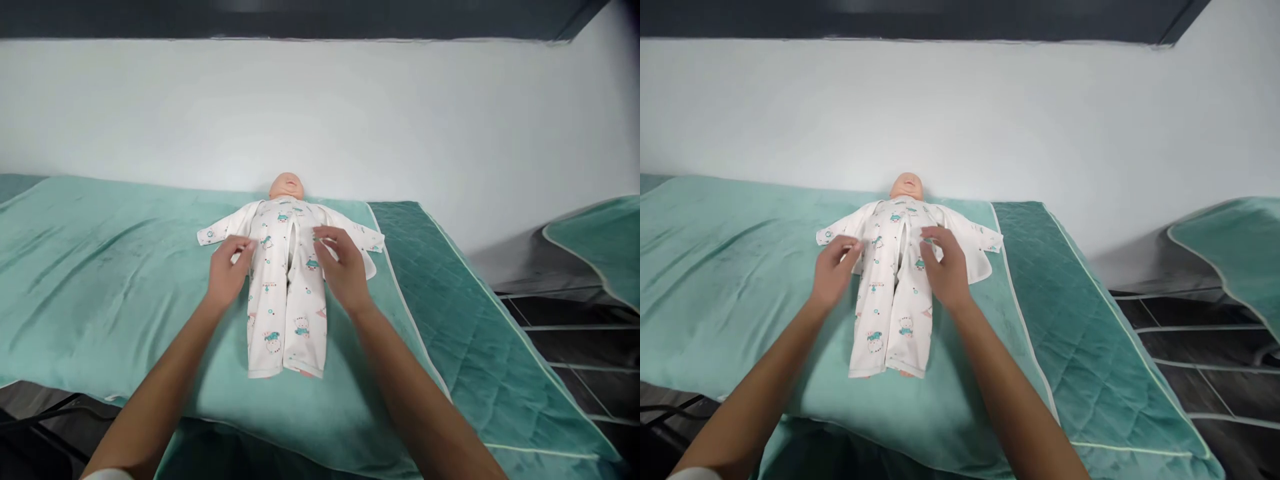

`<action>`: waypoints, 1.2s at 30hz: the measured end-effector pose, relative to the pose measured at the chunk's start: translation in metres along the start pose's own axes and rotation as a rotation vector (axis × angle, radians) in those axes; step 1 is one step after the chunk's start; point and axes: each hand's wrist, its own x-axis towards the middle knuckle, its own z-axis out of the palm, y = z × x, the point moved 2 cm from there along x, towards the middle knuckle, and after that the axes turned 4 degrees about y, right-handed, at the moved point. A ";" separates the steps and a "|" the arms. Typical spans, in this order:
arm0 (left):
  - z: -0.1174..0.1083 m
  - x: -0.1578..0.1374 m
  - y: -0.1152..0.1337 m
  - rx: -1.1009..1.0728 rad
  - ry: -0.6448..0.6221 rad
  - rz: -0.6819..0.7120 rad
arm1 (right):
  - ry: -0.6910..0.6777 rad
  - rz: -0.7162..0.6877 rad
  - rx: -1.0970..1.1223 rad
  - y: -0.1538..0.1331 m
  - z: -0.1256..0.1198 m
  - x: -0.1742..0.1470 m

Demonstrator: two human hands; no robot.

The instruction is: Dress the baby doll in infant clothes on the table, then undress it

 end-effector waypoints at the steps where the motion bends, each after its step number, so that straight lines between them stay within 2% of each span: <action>1: 0.012 0.023 -0.003 0.003 0.036 0.022 | 0.019 0.054 0.022 0.011 0.007 0.015; 3: 0.037 0.064 -0.011 0.017 0.029 0.039 | 0.030 0.159 0.053 0.031 0.022 0.044; 7: 0.071 0.120 -0.028 0.081 -0.121 -0.099 | -0.013 0.240 -0.003 0.062 0.040 0.091; 10: 0.076 0.138 -0.034 0.070 -0.274 -0.154 | -0.120 0.214 -0.102 0.079 0.040 0.115; 13: 0.074 0.145 -0.039 -0.015 -0.463 -0.133 | -0.295 0.198 -0.110 0.090 0.035 0.129; 16: 0.074 0.149 -0.046 -0.086 -0.556 -0.102 | -0.443 0.186 -0.119 0.095 0.030 0.138; 19: 0.078 0.151 -0.053 -0.096 -0.531 -0.084 | -0.525 0.200 -0.101 0.099 0.028 0.143; 22: 0.083 0.151 -0.056 -0.116 -0.474 -0.043 | -0.526 0.167 -0.065 0.100 0.031 0.146; 25: 0.086 0.150 -0.058 -0.094 -0.396 -0.015 | -0.450 0.148 -0.097 0.101 0.036 0.145; 30: 0.092 0.153 -0.064 0.080 -0.284 0.006 | -0.266 0.179 -0.261 0.099 0.048 0.143; 34: 0.097 0.155 -0.065 0.160 -0.228 -0.003 | -0.215 0.199 -0.305 0.101 0.052 0.143; 36: 0.098 0.155 -0.063 0.165 -0.256 -0.024 | -0.209 0.210 -0.280 0.102 0.053 0.143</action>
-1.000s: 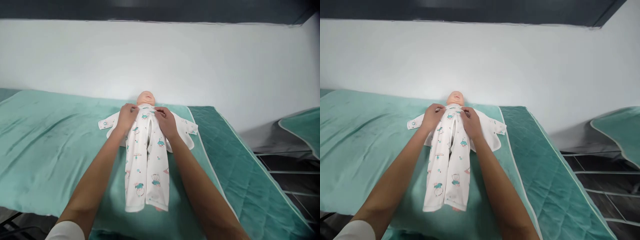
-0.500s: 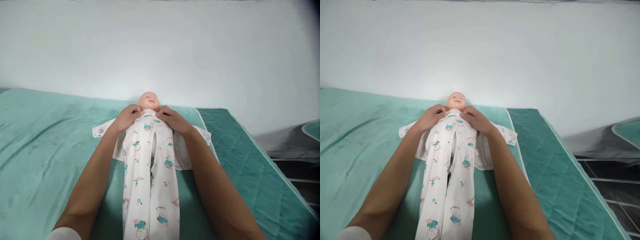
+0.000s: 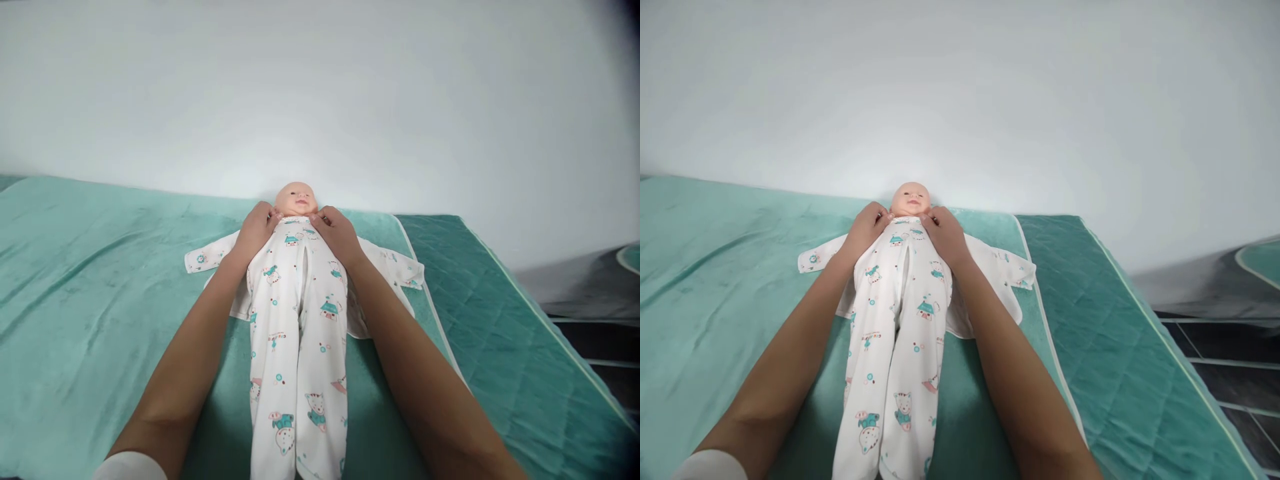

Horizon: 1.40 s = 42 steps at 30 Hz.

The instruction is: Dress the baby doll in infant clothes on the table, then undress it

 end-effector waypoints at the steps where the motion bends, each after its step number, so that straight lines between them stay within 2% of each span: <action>1: 0.000 -0.001 0.001 -0.007 -0.024 -0.009 | -0.003 0.005 0.022 0.001 0.001 -0.001; 7: -0.014 -0.010 0.006 -0.077 -0.119 -0.042 | -0.048 0.057 0.092 0.005 -0.005 -0.007; 12: -0.028 -0.016 0.006 -0.067 -0.225 -0.035 | -0.282 -0.016 0.068 0.014 -0.024 -0.010; 14: -0.028 -0.015 0.006 -0.067 -0.223 -0.014 | -0.316 -0.049 0.084 0.017 -0.028 -0.009; 16: -0.025 -0.013 0.003 -0.042 -0.184 -0.019 | -0.281 -0.056 0.060 0.019 -0.028 -0.008; 22: -0.011 -0.007 -0.008 -0.022 -0.055 -0.041 | -0.027 -0.011 -0.094 0.024 -0.014 -0.004; 25: -0.008 -0.008 -0.010 -0.086 -0.041 -0.030 | 0.009 -0.024 -0.021 0.023 -0.011 -0.007; 29: -0.009 -0.015 -0.009 -0.121 -0.042 0.059 | 0.021 -0.057 0.089 0.018 -0.010 -0.017; 33: -0.014 -0.031 -0.011 -0.068 -0.039 0.101 | 0.015 -0.063 0.093 0.018 -0.013 -0.030; 37: -0.020 -0.053 -0.016 -0.028 0.006 0.164 | 0.034 -0.127 0.083 0.028 -0.017 -0.046; 42: -0.025 -0.088 -0.016 0.189 0.089 0.198 | 0.106 -0.185 0.087 0.037 -0.020 -0.075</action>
